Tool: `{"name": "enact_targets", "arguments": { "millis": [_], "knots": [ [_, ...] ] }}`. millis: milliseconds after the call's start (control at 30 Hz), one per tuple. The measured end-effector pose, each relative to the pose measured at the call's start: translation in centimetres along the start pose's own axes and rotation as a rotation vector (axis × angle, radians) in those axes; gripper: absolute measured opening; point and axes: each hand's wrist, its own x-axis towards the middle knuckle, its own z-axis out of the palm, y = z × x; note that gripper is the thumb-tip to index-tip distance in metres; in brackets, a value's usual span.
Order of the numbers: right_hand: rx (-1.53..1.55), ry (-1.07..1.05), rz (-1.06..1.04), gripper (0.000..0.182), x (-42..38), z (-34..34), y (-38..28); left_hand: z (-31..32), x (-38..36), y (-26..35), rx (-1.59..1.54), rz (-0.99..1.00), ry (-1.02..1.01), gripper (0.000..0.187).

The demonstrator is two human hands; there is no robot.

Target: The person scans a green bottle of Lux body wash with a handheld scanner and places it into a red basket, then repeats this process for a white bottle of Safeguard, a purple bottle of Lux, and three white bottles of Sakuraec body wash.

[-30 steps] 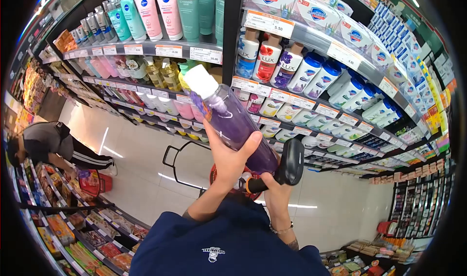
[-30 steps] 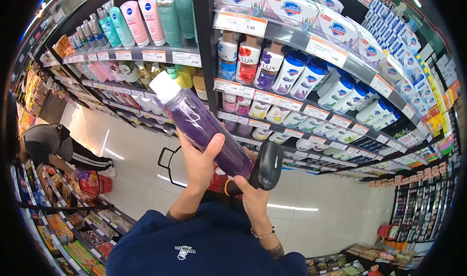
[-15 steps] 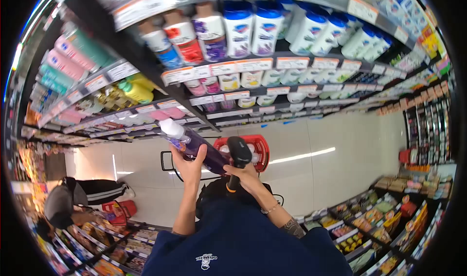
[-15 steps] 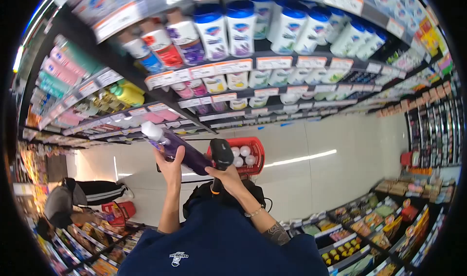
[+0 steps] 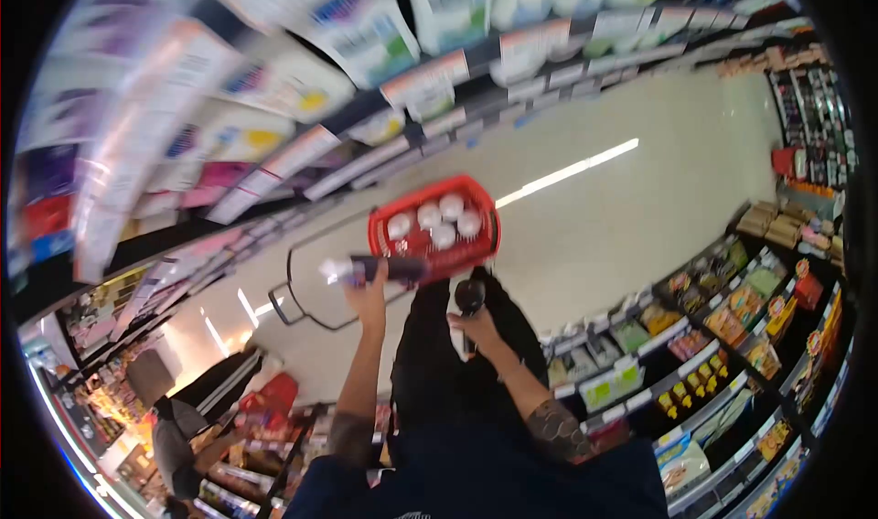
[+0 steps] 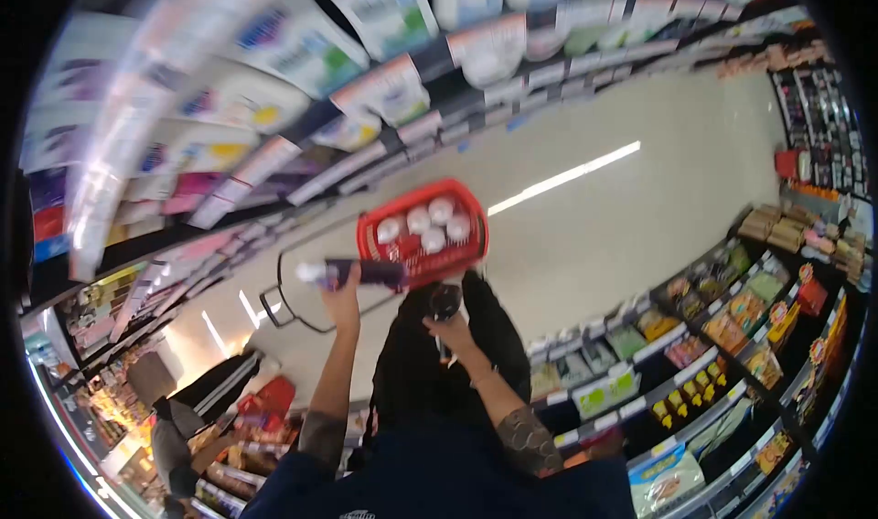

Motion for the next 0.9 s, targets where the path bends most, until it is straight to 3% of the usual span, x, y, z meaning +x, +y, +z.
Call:
{"name": "enact_targets", "arguments": {
  "millis": [67,133,233,333,433,467,533,600,700,833,900],
  "knots": [
    [0.048,0.034,0.127,0.029,1.8,-3.2,5.7,2.4,2.4,-4.0,0.032,-0.094,0.021,0.065],
    [0.168,0.112,0.266,0.03,1.5,-5.2,7.9,5.4,3.9,-2.7,-0.156,-0.251,0.052,0.068],
    [0.336,0.165,0.375,0.02,2.1,-7.8,10.7,7.2,8.3,-9.3,-0.012,0.002,0.116,0.073],
    [0.372,0.165,0.445,0.016,3.0,-8.9,12.2,9.4,10.4,-10.8,-0.006,0.089,0.2,0.08],
    [0.339,0.144,0.484,0.015,3.9,-9.6,13.7,11.4,12.2,-11.9,0.084,0.213,0.311,0.076],
    [0.341,0.146,0.484,0.014,4.2,-9.7,14.2,12.0,12.7,-12.1,0.2,0.222,0.371,0.077],
    [0.341,0.149,0.504,0.014,4.1,-10.0,15.1,12.8,13.6,-12.0,0.052,0.219,0.303,0.081],
    [0.335,0.153,0.535,0.015,4.2,-10.5,15.6,14.0,13.6,-11.4,0.153,0.26,0.401,0.077],
    [0.357,0.168,0.536,0.014,4.0,-11.2,16.1,14.4,15.0,-12.0,0.025,0.227,0.377,0.07],
    [0.388,0.182,0.534,0.013,3.7,-11.8,15.2,14.3,17.5,-13.4,0.083,0.431,0.424,0.074],
    [0.346,0.181,0.546,0.014,4.0,-11.9,15.1,14.4,19.1,-13.3,0.066,0.369,0.378,0.076]
  ]
}}
